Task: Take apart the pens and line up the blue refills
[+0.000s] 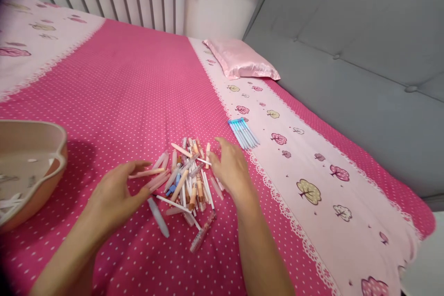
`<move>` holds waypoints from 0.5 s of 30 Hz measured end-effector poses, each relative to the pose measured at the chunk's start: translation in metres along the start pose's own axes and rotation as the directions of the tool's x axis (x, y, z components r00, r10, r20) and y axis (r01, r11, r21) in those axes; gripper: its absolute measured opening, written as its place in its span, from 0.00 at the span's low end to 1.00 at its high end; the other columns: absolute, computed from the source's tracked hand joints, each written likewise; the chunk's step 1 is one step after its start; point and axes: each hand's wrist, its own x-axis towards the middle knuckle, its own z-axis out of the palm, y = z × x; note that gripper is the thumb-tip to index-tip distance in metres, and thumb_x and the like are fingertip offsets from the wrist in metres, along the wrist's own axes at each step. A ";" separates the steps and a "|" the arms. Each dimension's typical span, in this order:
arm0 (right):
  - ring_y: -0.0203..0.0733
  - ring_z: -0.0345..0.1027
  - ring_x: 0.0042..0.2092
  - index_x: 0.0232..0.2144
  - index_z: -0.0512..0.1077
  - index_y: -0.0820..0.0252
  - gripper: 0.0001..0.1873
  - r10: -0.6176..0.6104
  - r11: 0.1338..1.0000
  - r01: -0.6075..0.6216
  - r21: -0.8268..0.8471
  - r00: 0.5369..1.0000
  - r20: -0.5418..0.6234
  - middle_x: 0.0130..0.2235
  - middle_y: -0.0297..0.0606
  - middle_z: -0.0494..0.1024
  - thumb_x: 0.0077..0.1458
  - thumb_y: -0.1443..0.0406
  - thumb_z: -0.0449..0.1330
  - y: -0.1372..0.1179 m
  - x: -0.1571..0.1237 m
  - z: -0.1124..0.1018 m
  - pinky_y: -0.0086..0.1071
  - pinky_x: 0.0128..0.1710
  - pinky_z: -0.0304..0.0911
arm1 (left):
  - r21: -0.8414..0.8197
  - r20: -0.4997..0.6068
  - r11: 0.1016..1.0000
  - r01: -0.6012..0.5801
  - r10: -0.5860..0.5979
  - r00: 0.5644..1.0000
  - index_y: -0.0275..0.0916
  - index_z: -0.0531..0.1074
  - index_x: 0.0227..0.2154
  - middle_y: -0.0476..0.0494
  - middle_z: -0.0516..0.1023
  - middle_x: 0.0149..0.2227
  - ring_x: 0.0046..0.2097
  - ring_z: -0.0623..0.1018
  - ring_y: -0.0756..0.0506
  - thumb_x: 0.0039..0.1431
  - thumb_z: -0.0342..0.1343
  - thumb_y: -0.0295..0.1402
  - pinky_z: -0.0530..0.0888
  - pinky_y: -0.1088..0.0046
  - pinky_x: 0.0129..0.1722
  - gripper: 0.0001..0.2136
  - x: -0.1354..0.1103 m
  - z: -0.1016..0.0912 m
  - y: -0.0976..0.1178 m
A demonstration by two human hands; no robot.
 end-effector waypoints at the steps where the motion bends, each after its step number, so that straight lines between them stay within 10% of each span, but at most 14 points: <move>1: 0.50 0.57 0.56 0.56 0.61 0.67 0.26 -0.011 0.999 0.011 -0.036 1.000 -0.005 0.52 0.49 0.67 0.57 0.62 0.52 0.010 0.006 0.010 0.45 0.56 0.51 | 0.009 -0.057 1.000 0.021 -0.020 0.998 0.36 0.67 0.47 0.37 0.72 0.43 0.47 0.71 0.37 0.50 0.48 0.35 0.69 0.60 0.45 0.20 0.001 0.000 -0.001; 6: 0.48 0.58 0.54 0.53 0.64 0.71 0.24 -0.006 1.000 0.006 -0.012 1.000 -0.004 0.52 0.52 0.67 0.60 0.61 0.45 0.044 0.020 0.050 0.41 0.55 0.51 | 0.003 -0.106 0.998 0.067 -0.066 0.992 0.29 0.65 0.50 0.31 0.70 0.47 0.51 0.68 0.35 0.55 0.43 0.37 0.65 0.56 0.51 0.23 0.007 0.018 -0.006; 15: 0.40 0.57 0.56 0.58 0.57 0.56 0.25 -0.298 0.885 0.241 0.399 0.951 0.087 0.55 0.40 0.66 0.63 0.56 0.41 0.015 0.010 0.064 0.35 0.56 0.52 | -0.407 0.014 0.912 0.052 -0.050 0.999 0.34 0.62 0.54 0.36 0.72 0.49 0.49 0.73 0.40 0.55 0.47 0.39 0.70 0.62 0.47 0.24 0.006 0.045 0.011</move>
